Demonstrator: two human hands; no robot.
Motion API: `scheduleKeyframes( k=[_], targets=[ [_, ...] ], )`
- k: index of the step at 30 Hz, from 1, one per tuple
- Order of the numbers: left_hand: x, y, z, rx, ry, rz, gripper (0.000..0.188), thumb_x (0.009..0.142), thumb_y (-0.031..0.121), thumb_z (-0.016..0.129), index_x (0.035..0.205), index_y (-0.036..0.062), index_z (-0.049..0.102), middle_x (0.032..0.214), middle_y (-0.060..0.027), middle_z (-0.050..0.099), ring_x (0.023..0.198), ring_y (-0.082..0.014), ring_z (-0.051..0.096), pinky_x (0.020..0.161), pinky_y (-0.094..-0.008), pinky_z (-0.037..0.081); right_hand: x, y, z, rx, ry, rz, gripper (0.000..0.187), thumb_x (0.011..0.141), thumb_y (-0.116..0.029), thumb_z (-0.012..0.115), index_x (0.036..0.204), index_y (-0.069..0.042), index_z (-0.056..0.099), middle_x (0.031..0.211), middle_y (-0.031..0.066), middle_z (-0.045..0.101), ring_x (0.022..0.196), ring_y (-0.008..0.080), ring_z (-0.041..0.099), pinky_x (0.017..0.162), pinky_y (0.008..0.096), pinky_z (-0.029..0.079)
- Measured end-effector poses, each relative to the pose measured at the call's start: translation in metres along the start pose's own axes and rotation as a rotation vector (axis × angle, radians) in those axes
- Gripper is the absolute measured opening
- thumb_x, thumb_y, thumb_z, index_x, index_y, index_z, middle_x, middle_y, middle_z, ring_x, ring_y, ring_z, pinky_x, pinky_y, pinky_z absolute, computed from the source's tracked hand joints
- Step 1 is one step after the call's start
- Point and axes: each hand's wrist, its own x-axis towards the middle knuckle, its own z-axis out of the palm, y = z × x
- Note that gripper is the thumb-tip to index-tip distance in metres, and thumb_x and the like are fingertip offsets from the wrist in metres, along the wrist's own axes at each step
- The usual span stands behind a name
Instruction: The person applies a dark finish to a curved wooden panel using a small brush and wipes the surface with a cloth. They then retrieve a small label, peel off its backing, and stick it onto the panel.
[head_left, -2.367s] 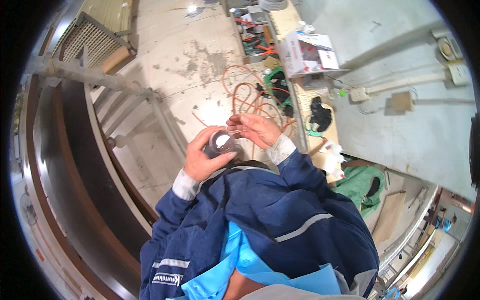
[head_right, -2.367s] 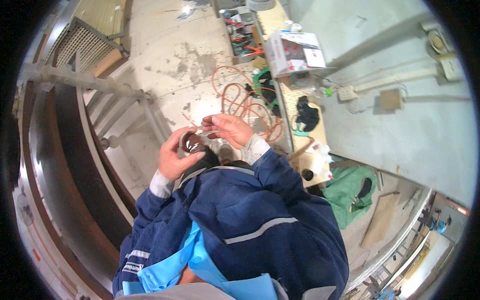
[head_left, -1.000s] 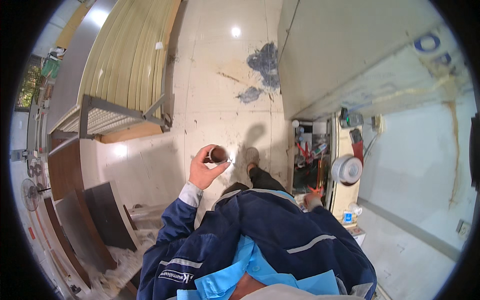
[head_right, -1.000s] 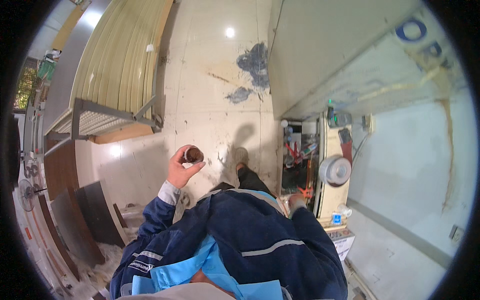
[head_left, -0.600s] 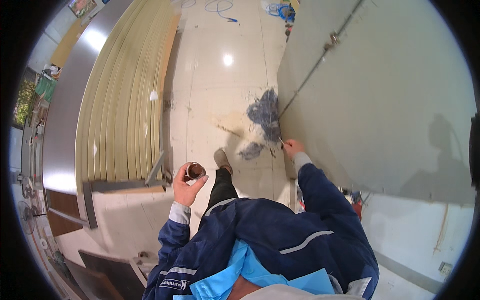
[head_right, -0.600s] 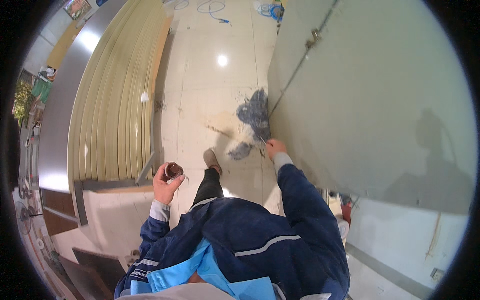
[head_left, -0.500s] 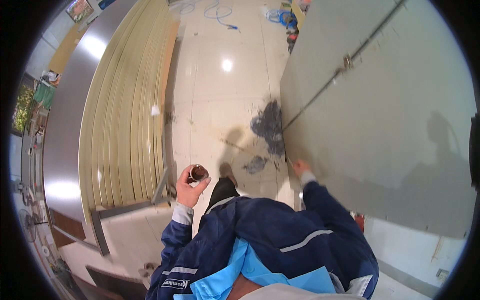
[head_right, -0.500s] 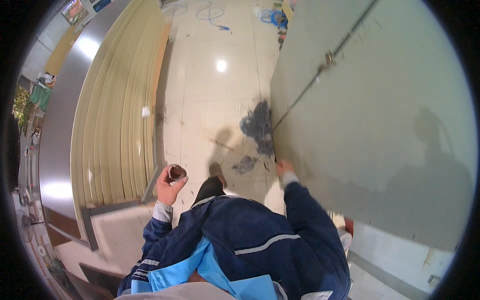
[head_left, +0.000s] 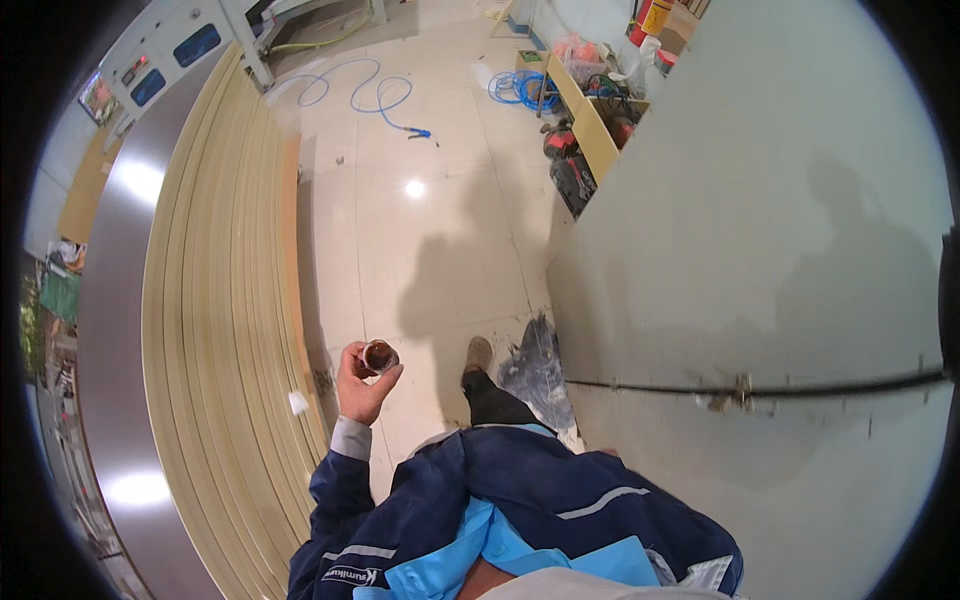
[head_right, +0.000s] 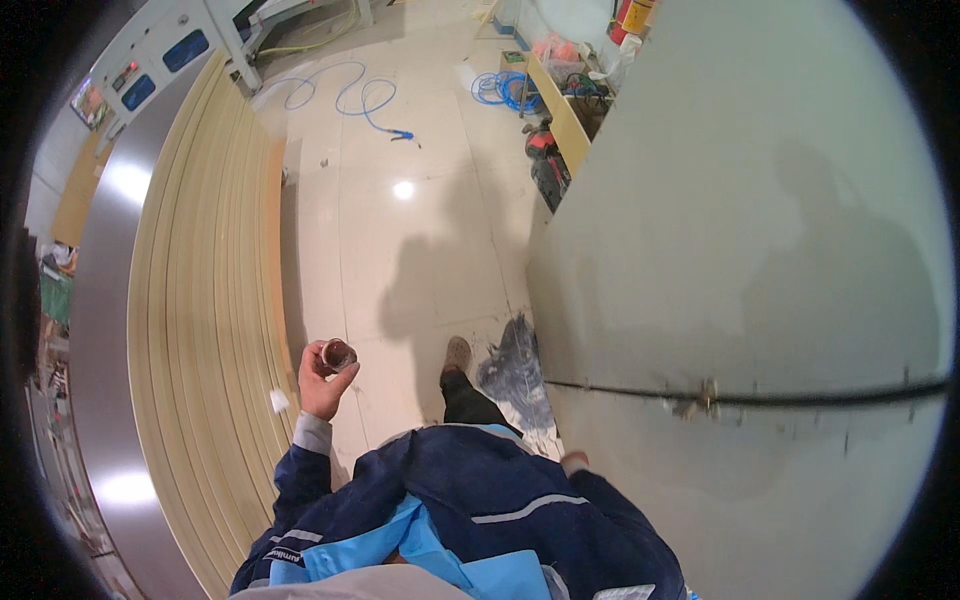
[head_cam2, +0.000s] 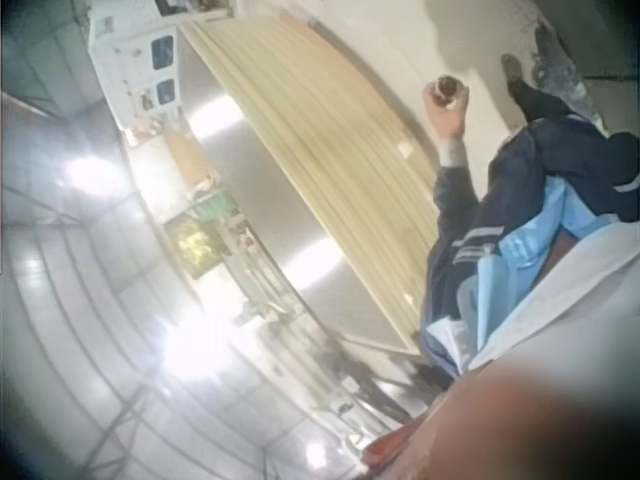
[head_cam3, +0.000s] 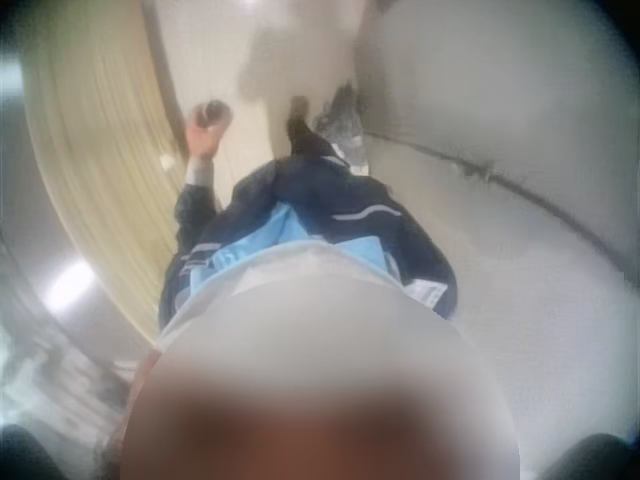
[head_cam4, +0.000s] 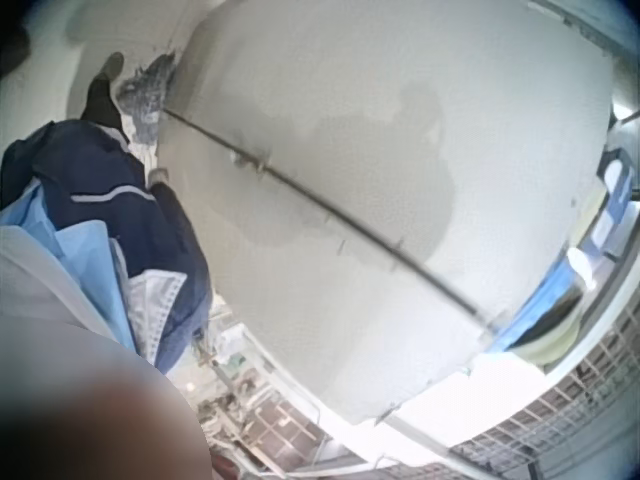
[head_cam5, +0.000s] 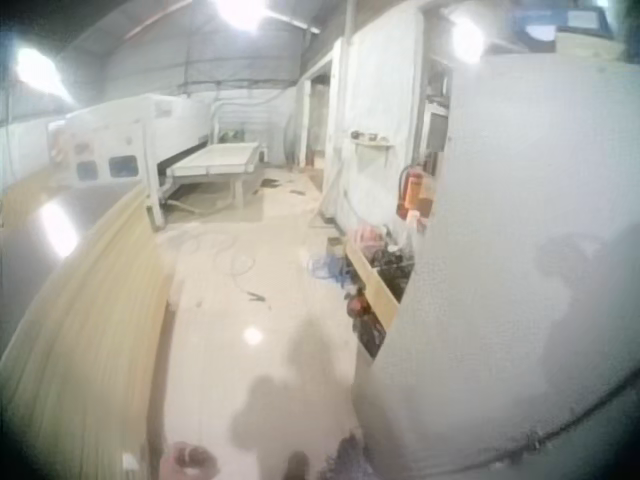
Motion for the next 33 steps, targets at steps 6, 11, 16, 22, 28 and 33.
scheduleKeyframes(
  k=[6, 11, 16, 22, 28, 33],
  targets=[
    [0.196, 0.045, 0.039, -0.058, -0.029, 0.044, 0.049, 0.080, 0.012, 0.086, 0.117, 0.0068, 0.055, 0.105, -0.0039, 0.068, 0.093, -0.0123, 0.068, 0.084, -0.0286, 0.056, 0.190, -0.167, -0.353, 0.706, 0.363, -0.145, 0.034, 0.088, -0.031, 0.062, 0.102, -0.004, 0.077, 0.106, 0.0232, 0.073, 0.104, 0.0408, 0.070, 0.092, 0.0483, 0.053],
    [0.358, 0.077, 0.076, -0.030, -0.033, 0.085, 0.046, 0.081, 0.011, 0.083, 0.119, 0.0067, 0.056, 0.106, -0.0027, 0.067, 0.093, -0.0114, 0.066, 0.084, -0.0279, 0.055, 0.272, -0.261, -0.620, 0.827, 0.528, -0.298, 0.031, 0.088, -0.028, 0.066, 0.110, -0.008, 0.075, 0.110, 0.0172, 0.074, 0.106, 0.0353, 0.069, 0.092, 0.0433, 0.054],
    [0.548, 0.103, 0.112, -0.051, -0.140, 0.162, 0.044, 0.083, 0.010, 0.080, 0.119, 0.0057, 0.057, 0.106, -0.0021, 0.066, 0.093, -0.0108, 0.065, 0.086, -0.0283, 0.054, 0.379, -0.264, -0.769, 0.946, 0.657, -0.315, 0.027, 0.085, -0.025, 0.070, 0.104, -0.007, 0.074, 0.105, 0.0174, 0.075, 0.103, 0.0348, 0.070, 0.090, 0.0423, 0.054],
    [0.802, 0.168, 0.191, 0.001, -0.327, 0.304, 0.045, 0.083, 0.013, 0.081, 0.121, 0.0054, 0.059, 0.107, -0.0024, 0.066, 0.097, -0.0119, 0.064, 0.088, -0.0291, 0.052, 0.461, -0.208, -0.773, 1.199, 0.668, 0.101, 0.027, 0.081, -0.025, 0.075, 0.100, -0.006, 0.075, 0.092, 0.0140, 0.076, 0.088, 0.0256, 0.073, 0.083, 0.0380, 0.056],
    [1.032, 0.278, 0.323, 0.239, -0.439, 0.563, 0.055, 0.078, 0.026, 0.086, 0.123, 0.0034, 0.062, 0.109, -0.0093, 0.070, 0.092, -0.0181, 0.067, 0.080, -0.0318, 0.055, 0.467, -0.205, -0.783, 1.863, 0.620, 0.389, 0.019, 0.088, -0.017, 0.076, 0.099, -0.003, 0.071, 0.079, 0.0058, 0.069, 0.059, 0.0152, 0.062, 0.056, 0.0311, 0.053],
    [1.198, 0.394, 0.462, 0.197, -0.577, 0.730, 0.054, 0.079, 0.034, 0.083, 0.122, 0.0057, 0.066, 0.104, -0.0080, 0.070, 0.092, -0.0163, 0.065, 0.078, -0.0311, 0.053, 0.543, -0.220, -0.918, 1.982, 0.781, 0.286, 0.013, 0.091, -0.012, 0.073, 0.100, -0.004, 0.069, 0.076, 0.0042, 0.066, 0.055, 0.0146, 0.059, 0.052, 0.0318, 0.050]
  ],
)
